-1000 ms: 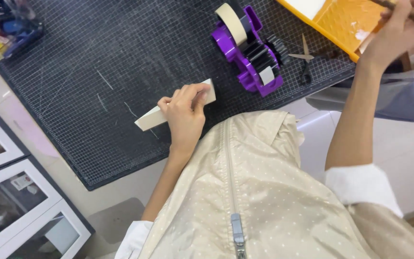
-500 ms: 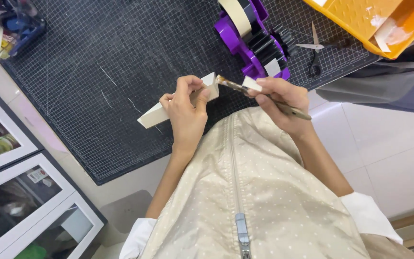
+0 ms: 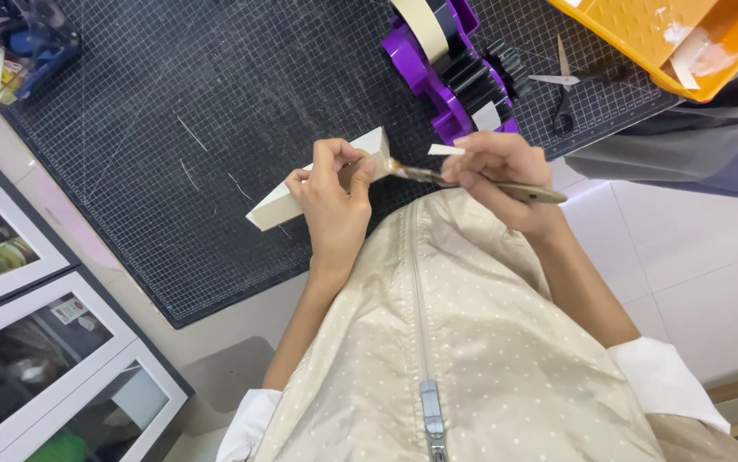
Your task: The person assembles small white paper boxes by applying glue to the edges with a brush and folding the flaps to seal them. They handle multiple boxes one at a time, repeatedly applying glue and pressing the edges together on a cutting mat.
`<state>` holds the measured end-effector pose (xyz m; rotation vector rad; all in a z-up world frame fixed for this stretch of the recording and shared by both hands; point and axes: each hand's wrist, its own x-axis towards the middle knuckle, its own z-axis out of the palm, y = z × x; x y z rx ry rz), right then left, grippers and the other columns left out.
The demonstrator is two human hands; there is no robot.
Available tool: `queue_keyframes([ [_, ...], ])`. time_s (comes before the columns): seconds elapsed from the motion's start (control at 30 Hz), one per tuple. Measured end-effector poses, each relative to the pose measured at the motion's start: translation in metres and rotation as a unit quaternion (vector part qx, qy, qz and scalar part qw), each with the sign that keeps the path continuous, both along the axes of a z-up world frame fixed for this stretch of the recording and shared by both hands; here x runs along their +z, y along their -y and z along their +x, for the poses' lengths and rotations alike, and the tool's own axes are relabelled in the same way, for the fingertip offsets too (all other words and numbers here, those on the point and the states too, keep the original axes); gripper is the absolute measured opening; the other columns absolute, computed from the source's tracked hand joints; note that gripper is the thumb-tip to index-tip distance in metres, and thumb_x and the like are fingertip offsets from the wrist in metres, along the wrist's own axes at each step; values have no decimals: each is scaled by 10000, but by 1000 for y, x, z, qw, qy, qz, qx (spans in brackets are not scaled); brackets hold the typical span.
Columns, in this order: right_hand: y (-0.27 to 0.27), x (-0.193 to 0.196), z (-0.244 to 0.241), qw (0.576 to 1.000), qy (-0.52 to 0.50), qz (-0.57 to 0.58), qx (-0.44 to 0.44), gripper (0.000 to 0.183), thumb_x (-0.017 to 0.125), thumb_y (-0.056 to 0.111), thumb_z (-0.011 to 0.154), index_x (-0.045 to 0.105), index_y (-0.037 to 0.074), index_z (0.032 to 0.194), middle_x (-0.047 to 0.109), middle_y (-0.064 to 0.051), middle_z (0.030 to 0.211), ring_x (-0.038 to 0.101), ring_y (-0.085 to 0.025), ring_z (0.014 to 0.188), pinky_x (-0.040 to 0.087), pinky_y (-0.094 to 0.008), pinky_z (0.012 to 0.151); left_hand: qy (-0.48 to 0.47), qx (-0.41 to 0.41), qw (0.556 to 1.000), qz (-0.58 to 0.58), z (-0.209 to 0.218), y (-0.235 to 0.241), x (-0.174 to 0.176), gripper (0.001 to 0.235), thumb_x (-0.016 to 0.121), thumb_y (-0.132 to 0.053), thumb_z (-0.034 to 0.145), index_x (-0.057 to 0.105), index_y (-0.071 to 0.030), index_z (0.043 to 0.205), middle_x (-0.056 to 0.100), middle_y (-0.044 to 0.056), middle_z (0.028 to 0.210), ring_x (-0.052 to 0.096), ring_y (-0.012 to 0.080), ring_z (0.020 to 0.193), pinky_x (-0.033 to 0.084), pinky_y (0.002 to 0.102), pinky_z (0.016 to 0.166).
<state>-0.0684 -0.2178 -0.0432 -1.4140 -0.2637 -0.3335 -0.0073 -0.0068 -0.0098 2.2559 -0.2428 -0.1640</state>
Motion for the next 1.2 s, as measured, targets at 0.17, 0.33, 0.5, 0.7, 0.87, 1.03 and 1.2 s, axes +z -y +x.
queue_keyframes([
  [0.17, -1, 1, 3, 998, -19, 59, -29, 408, 545, -140, 932, 429, -67, 1317, 697, -231, 865, 725, -288, 786, 614, -407, 747, 4, -1, 1000, 10, -3, 1, 0, 231, 713, -121, 927, 498, -183, 985, 765, 9, 844, 704, 197, 762, 234, 411, 874],
  [0.33, 1, -8, -1, 989, -92, 115, -16, 340, 561, -130, 896, 467, -106, 1223, 665, -227, 772, 730, -304, 693, 638, -393, 648, -1, 5, 1000, 8, -4, 1, 2, 217, 693, -118, 941, 489, -184, 973, 761, -1, 836, 704, 198, 773, 229, 408, 888],
  [0.5, -7, -1, 5, 985, -81, 152, -7, 329, 461, -82, 1063, 384, 73, 1343, 579, -168, 849, 682, -313, 786, 651, -400, 724, -23, 19, 999, 22, -6, 5, 10, 191, 623, -78, 922, 469, -189, 943, 720, -92, 928, 680, 57, 800, 260, 332, 896],
  [0.7, -2, -13, 4, 961, -145, 234, -20, 472, 492, -99, 1003, 354, 122, 1398, 547, -147, 762, 664, -304, 688, 614, -380, 631, -23, 24, 999, 19, -5, 6, 11, 200, 623, -71, 923, 463, -190, 944, 740, -81, 947, 684, 51, 800, 254, 332, 903],
  [0.87, -8, -9, 5, 951, -181, 249, -26, 528, 469, -115, 998, 303, 154, 1421, 473, -97, 758, 647, -280, 688, 640, -389, 679, -14, 20, 999, 23, -6, 7, 11, 208, 608, -47, 909, 459, -187, 945, 745, -74, 942, 677, 68, 806, 262, 337, 894],
  [1.03, -8, -11, 4, 947, -160, 273, -51, 505, 534, -49, 1033, 309, 170, 1429, 567, -152, 804, 669, -296, 707, 630, -383, 659, -7, 19, 1000, 15, -6, 5, 8, 176, 614, -89, 939, 466, -184, 944, 721, -91, 902, 686, 64, 807, 252, 338, 901],
  [1.2, 7, 8, 7, 968, -171, 176, -44, 490, 478, -172, 943, 357, 60, 1357, 544, -186, 1046, 652, -264, 669, 631, -336, 615, 0, 11, 1000, 28, -5, 4, 7, 123, 625, -151, 958, 535, -202, 1025, 710, -101, 925, 686, 55, 840, 250, 339, 912],
])
